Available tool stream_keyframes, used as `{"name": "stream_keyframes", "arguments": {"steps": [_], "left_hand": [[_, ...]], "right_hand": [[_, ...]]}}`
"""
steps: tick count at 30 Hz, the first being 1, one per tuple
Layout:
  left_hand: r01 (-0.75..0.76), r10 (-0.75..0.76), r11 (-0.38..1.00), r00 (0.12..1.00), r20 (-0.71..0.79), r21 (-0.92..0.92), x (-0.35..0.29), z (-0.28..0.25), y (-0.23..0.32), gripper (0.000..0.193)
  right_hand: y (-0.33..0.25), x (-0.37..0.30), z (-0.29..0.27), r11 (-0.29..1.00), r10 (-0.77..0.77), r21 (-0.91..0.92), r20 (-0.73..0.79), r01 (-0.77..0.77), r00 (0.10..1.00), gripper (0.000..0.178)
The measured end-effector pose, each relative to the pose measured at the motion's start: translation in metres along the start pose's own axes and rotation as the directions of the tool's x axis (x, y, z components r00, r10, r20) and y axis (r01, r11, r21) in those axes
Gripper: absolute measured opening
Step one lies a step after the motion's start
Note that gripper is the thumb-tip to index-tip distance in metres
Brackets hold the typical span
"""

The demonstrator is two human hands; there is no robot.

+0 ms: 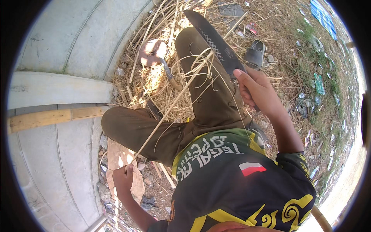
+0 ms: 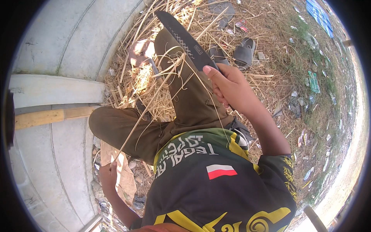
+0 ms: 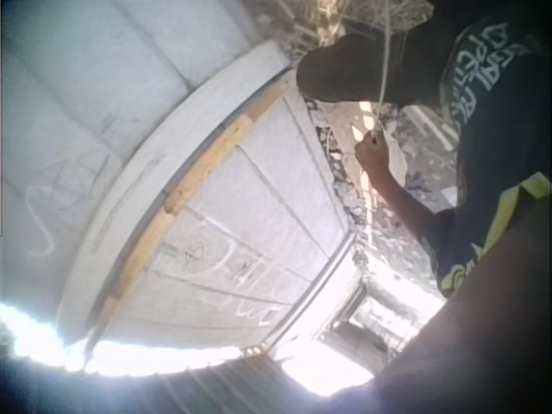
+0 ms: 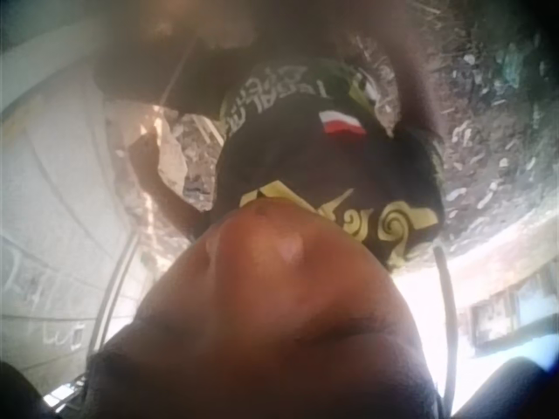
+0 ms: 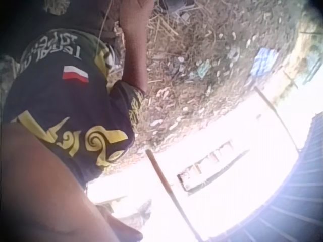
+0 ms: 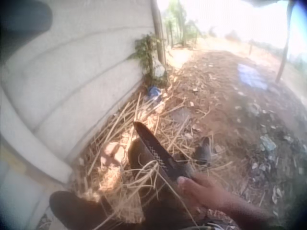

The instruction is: The person sits on the ground and uses a knife to shave thin strips from a long bamboo stick. They repeatedly scrape the surface to create fine shavings and occasionally switch to a utility knife to refine the edges.

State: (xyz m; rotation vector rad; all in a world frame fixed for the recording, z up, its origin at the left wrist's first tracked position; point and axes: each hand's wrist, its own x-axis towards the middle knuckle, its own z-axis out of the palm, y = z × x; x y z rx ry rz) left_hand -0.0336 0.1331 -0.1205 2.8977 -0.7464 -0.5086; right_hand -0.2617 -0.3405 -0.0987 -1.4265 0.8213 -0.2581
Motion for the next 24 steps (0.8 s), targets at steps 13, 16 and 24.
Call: {"name": "stream_keyframes", "arguments": {"steps": [13,16,24], "left_hand": [[0.007,-0.005,0.997,1.0,0.029,-0.082,0.012,0.012,-0.002,0.05],[0.024,-0.022,0.997,0.999,0.029,-0.08,0.005,0.009,0.002,0.051],[0.021,-0.013,0.992,0.998,0.066,-0.124,0.014,0.016,0.002,0.064]], "right_hand": [[0.036,0.014,-0.006,0.899,-0.117,-0.427,-0.011,0.101,0.993,0.027],[-0.024,-0.013,-0.009,0.992,-0.123,0.017,-0.029,0.123,0.992,0.028],[0.065,-0.002,-0.016,0.741,-0.539,-0.563,-0.172,0.367,0.824,0.03]]}}
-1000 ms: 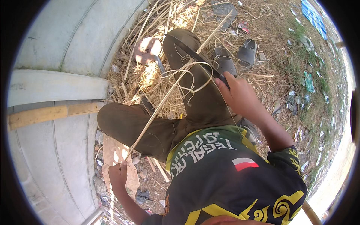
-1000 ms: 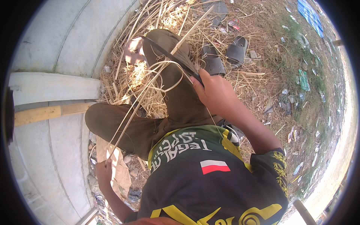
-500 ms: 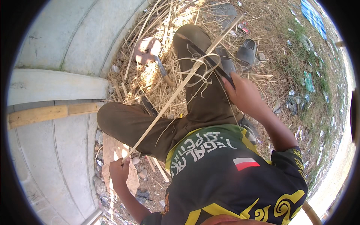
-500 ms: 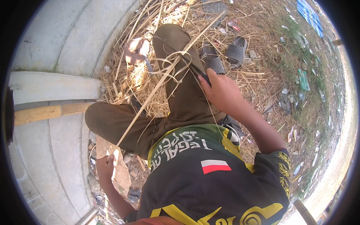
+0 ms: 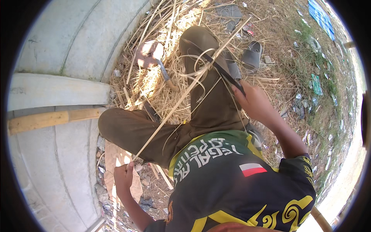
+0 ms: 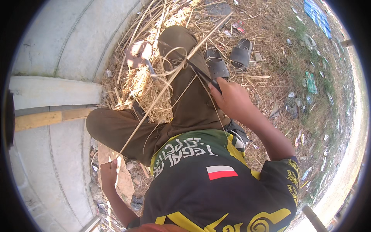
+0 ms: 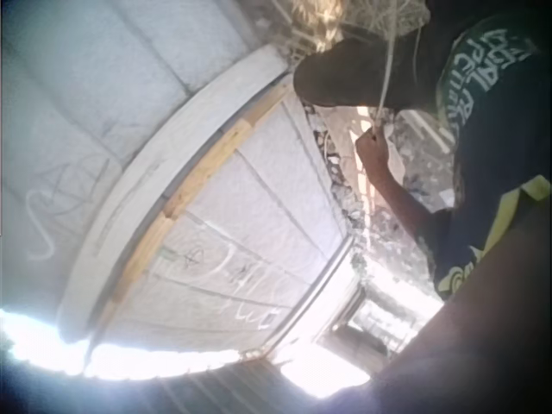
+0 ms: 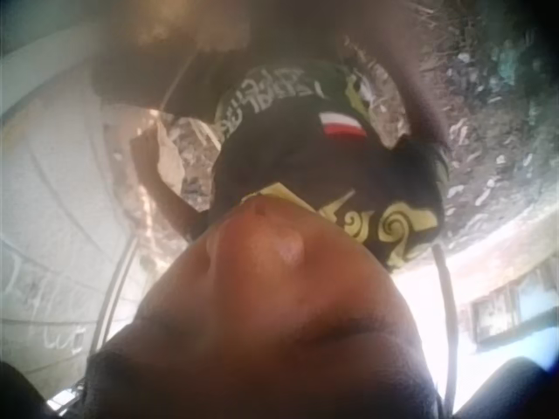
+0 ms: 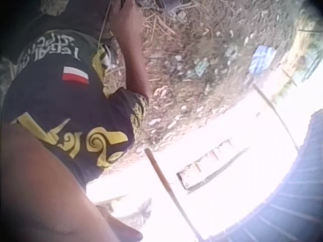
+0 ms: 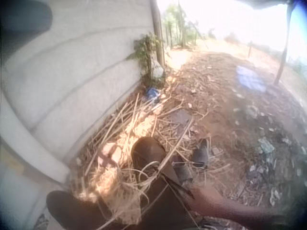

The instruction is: The person sits on the ground and uses a knife to shave thin strips from a long bamboo stick. They repeatedly scrape the surface to create fine shavings and occasionally switch to a utility knife to refine the edges.

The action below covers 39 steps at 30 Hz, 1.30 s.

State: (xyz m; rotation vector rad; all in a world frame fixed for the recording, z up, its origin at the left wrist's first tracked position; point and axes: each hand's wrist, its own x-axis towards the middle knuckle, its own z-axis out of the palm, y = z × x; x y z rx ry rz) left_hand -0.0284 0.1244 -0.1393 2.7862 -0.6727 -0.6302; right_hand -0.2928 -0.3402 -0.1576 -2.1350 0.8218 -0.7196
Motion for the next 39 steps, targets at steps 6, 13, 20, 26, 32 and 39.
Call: {"name": "stream_keyframes", "arguments": {"steps": [6,13,20,26,32,39], "left_hand": [[-0.01,0.01,1.0,1.0,-0.008,0.009,-0.006,-0.008,0.003,0.069],[-0.009,0.008,0.999,1.0,-0.022,-0.032,-0.003,0.001,0.003,0.073],[0.014,-0.014,1.0,0.999,-0.03,0.013,-0.014,0.0,0.0,0.077],[0.01,-0.01,1.0,1.0,-0.004,0.026,-0.008,0.001,0.006,0.074],[0.084,-0.087,0.995,0.995,-0.041,-0.062,-0.017,0.016,0.039,0.072],[0.045,-0.05,0.997,0.997,-0.067,-0.065,-0.016,0.035,0.035,0.071]], "right_hand": [[-0.05,0.016,-0.047,0.81,0.266,0.453,0.282,-0.372,0.922,0.031],[0.0,-0.006,-0.009,0.963,0.102,-0.267,0.236,-0.036,0.966,0.035],[-0.041,-0.011,-0.035,0.913,0.016,0.408,-0.086,0.02,0.996,0.039],[-0.01,-0.014,-0.006,0.951,0.235,-0.257,0.23,-0.174,0.944,0.036],[-0.043,-0.013,0.002,0.996,-0.039,-0.071,0.149,0.051,0.988,0.031],[-0.023,-0.028,0.026,0.816,-0.498,-0.105,0.372,0.568,0.784,0.034]]}}
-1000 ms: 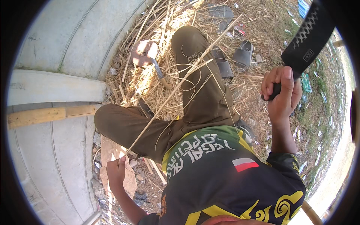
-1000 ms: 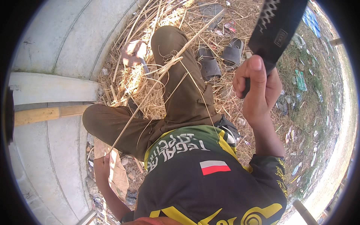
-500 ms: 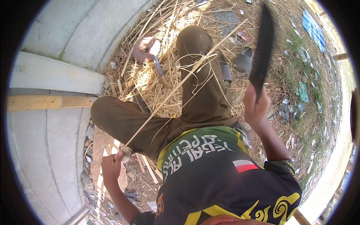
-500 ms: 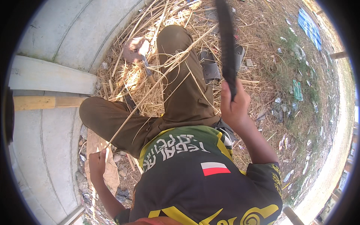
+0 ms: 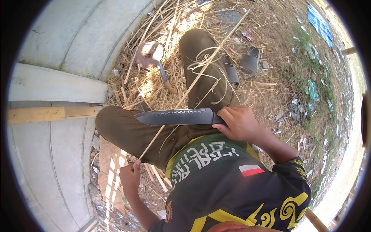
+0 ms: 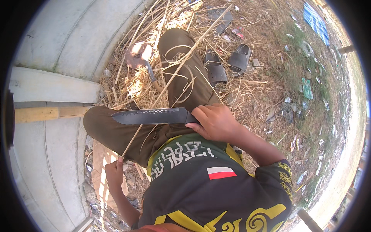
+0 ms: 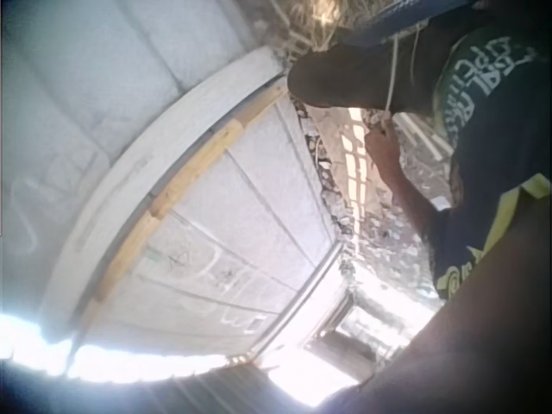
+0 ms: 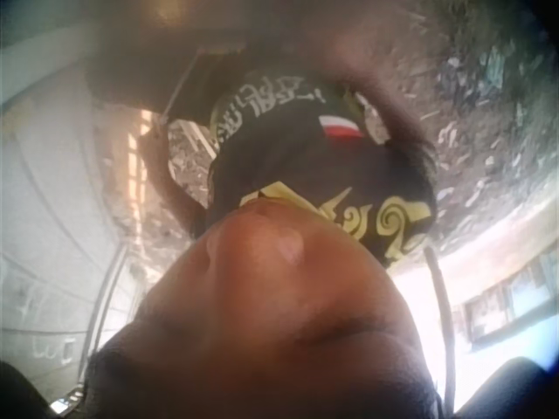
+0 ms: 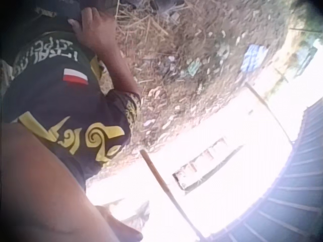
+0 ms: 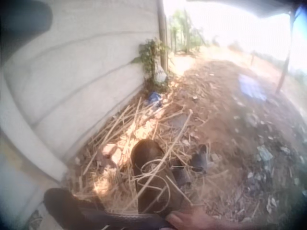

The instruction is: The person sits on the ground and uses a knife to shave thin strips from a long bamboo stick. They repeatedly scrape the surface to create fine shavings and occasionally switch to a utility knife to refine the edges.

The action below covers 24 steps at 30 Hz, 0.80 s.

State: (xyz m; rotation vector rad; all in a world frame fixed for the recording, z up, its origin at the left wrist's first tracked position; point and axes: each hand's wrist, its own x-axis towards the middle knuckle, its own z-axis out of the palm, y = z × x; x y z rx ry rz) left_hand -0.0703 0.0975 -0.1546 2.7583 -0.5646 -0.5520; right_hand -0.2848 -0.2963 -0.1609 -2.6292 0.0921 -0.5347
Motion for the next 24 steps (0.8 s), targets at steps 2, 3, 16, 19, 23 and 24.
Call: {"name": "stream_keyframes", "arguments": {"steps": [2,3,16,19,23,24], "left_hand": [[-0.022,0.022,1.0,0.998,-0.056,0.01,-0.003,0.003,0.001,0.07],[-0.041,0.042,0.999,0.997,-0.072,0.019,-0.004,0.005,0.001,0.069],[-0.25,0.271,0.962,0.918,-0.289,0.107,-0.001,0.018,0.047,0.052],[-0.257,0.272,0.962,0.912,-0.308,0.088,-0.003,0.01,0.061,0.055],[-0.257,0.276,0.96,0.932,-0.234,0.109,0.006,0.013,0.053,0.054],[-0.265,0.284,0.958,0.928,-0.24,0.11,0.007,0.014,0.05,0.054]], "right_hand": [[-0.001,0.002,0.003,0.994,0.08,-0.075,0.015,-0.079,0.997,0.038],[0.0,0.004,0.003,0.99,0.119,-0.077,0.002,-0.119,0.993,0.039],[0.098,0.036,-0.036,0.821,0.468,-0.23,-0.252,-0.522,0.847,0.035],[0.082,0.03,-0.033,0.896,0.305,-0.267,-0.213,-0.355,0.928,0.033],[0.081,0.027,-0.025,0.917,0.241,-0.271,-0.205,-0.292,0.949,0.038],[0.081,0.025,-0.024,0.926,0.237,-0.252,-0.197,-0.283,0.951,0.038]]}}
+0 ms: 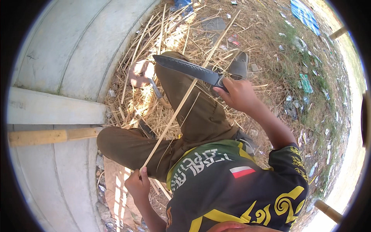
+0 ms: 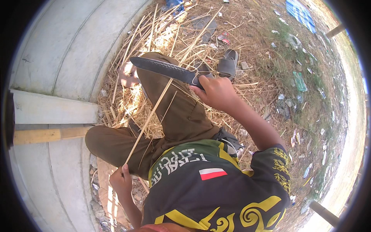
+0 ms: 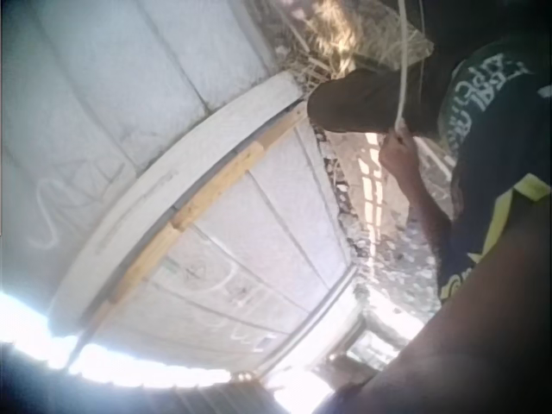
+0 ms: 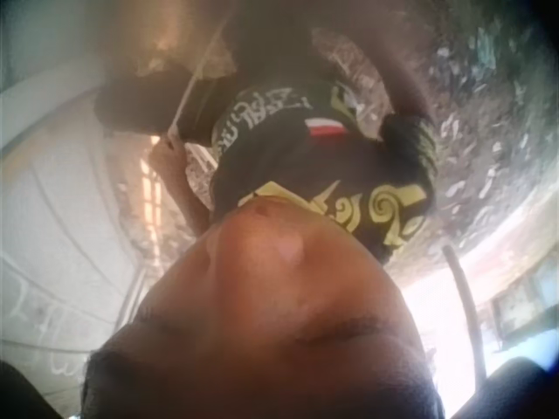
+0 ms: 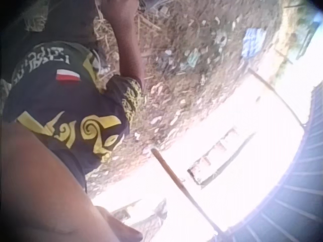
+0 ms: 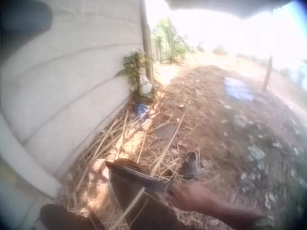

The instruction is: The person sits on the ground and uses a knife to shave thin strips from a long bamboo stick. They repeatedly scrape the surface to create fine shavings and occasionally switch to a utility knife to refine the edges.

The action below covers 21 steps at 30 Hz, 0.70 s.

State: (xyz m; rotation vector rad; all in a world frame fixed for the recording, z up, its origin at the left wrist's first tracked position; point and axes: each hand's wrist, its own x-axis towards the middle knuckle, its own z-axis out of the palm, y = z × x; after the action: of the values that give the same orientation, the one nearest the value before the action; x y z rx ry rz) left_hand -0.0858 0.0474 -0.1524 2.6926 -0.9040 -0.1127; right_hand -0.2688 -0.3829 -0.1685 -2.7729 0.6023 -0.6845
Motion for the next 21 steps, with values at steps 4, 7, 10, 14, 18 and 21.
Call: {"name": "stream_keyframes", "arguments": {"steps": [4,7,10,14,18,21], "left_hand": [[0.01,-0.009,0.998,1.0,0.006,-0.055,-0.004,-0.005,0.003,0.054],[-0.033,0.026,0.998,0.993,0.114,0.056,-0.008,-0.004,0.014,0.051],[0.164,-0.151,0.983,0.979,0.139,-0.084,0.008,-0.018,0.03,0.051],[0.049,-0.052,0.998,0.996,0.078,0.037,0.004,-0.011,0.01,0.043],[0.034,-0.038,0.998,0.996,0.084,0.05,-0.001,-0.008,-0.007,0.039],[-0.015,0.011,0.998,0.998,0.064,0.061,-0.004,-0.007,-0.012,0.042]], "right_hand": [[0.022,0.003,0.004,0.992,-0.079,-0.091,0.07,0.085,0.994,0.046],[0.077,0.012,0.024,0.955,0.285,-0.09,-0.002,-0.284,0.958,0.05],[0.052,0.028,0.028,0.93,0.367,0.004,0.008,-0.367,0.93,0.054],[0.037,0.023,0.023,0.778,0.47,0.368,0.197,-0.509,0.861,0.06],[0.036,0.013,0.022,0.75,0.447,0.427,0.238,-0.506,0.863,0.062],[0.045,0.008,0.025,0.368,0.441,0.656,0.501,-0.659,0.745,0.062]]}}
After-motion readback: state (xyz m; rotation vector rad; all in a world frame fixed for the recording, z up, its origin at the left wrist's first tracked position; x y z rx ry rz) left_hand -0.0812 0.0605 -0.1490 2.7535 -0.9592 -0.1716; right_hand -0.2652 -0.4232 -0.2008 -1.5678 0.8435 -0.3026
